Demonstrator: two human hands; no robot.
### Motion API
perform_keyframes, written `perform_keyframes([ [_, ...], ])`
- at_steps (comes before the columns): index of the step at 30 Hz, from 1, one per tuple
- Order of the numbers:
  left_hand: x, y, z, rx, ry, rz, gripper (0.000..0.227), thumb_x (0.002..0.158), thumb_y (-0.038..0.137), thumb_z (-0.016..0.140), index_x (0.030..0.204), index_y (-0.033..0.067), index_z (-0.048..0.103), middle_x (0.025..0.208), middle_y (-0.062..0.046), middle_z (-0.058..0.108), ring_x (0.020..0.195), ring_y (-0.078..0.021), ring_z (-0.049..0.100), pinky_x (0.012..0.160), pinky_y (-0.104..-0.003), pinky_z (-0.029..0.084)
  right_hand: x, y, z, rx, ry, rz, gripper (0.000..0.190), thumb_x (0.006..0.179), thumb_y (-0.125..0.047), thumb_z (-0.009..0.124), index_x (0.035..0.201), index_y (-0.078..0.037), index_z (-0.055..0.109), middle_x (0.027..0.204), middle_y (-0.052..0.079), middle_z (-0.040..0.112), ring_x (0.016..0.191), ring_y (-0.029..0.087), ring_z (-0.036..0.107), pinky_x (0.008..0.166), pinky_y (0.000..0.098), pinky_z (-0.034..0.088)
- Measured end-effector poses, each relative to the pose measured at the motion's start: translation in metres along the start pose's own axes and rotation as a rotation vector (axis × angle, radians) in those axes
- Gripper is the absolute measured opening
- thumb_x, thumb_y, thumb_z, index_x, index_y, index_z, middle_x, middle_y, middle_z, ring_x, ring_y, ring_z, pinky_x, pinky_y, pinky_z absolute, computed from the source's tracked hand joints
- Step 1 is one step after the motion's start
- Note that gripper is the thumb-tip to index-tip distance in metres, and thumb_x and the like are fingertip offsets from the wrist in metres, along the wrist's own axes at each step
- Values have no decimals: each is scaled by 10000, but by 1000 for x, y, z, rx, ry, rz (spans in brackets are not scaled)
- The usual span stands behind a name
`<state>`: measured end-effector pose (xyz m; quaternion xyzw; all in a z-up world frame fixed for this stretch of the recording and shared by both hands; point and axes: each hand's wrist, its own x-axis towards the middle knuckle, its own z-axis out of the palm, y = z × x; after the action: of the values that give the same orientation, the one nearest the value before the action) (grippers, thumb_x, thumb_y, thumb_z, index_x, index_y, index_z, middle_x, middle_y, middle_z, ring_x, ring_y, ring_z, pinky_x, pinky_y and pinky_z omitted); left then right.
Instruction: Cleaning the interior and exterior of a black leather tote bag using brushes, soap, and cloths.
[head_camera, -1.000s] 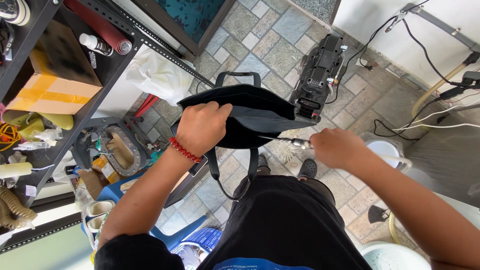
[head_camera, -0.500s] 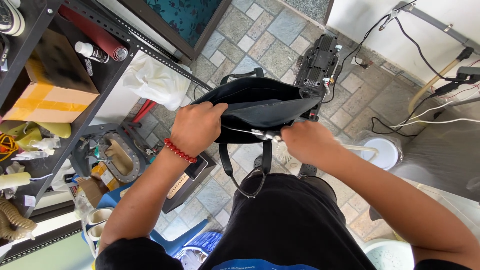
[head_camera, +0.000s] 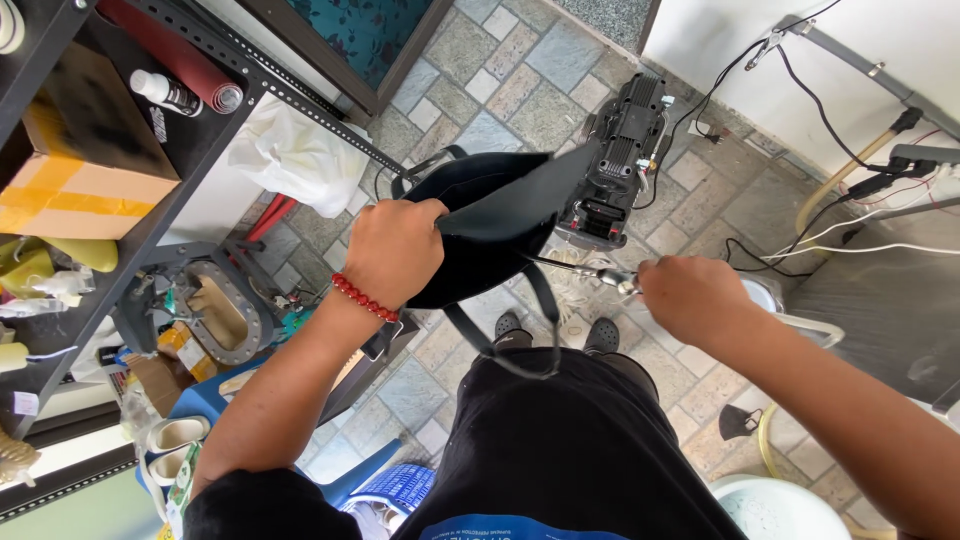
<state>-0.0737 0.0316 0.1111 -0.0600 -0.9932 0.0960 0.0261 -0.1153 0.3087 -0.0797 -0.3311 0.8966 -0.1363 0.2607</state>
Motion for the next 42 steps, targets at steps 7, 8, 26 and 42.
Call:
perform_keyframes([
  [7,-9,2,3,-75,-34,-135,251,809,61,617,996,69,784,774,-229,709,739,-432,698,742,-512,567,36,-12,1,-83,33,8,177,920,-135,588,1030,-84,716,1011,130,762,976,327,751,777,439,608],
  [8,-11,1,6,-99,-19,-175,252,815,64,616,1002,70,785,769,-239,704,737,-438,696,740,-512,567,41,-7,1,-98,33,32,179,904,-123,598,1017,-88,732,1019,126,764,985,321,752,775,434,612],
  [26,-44,-12,23,-182,48,-285,120,865,71,631,775,-1,663,706,-227,656,691,-447,653,665,-514,544,62,-58,0,-138,145,-109,183,879,-126,609,969,-71,759,1001,143,758,946,335,752,730,446,620],
  [42,-71,-11,13,-152,179,-286,238,859,63,632,1047,44,776,736,-200,701,686,-377,700,691,-476,569,71,-62,-23,-185,110,-165,176,869,-80,616,955,-51,766,984,153,765,911,337,767,728,442,630],
])
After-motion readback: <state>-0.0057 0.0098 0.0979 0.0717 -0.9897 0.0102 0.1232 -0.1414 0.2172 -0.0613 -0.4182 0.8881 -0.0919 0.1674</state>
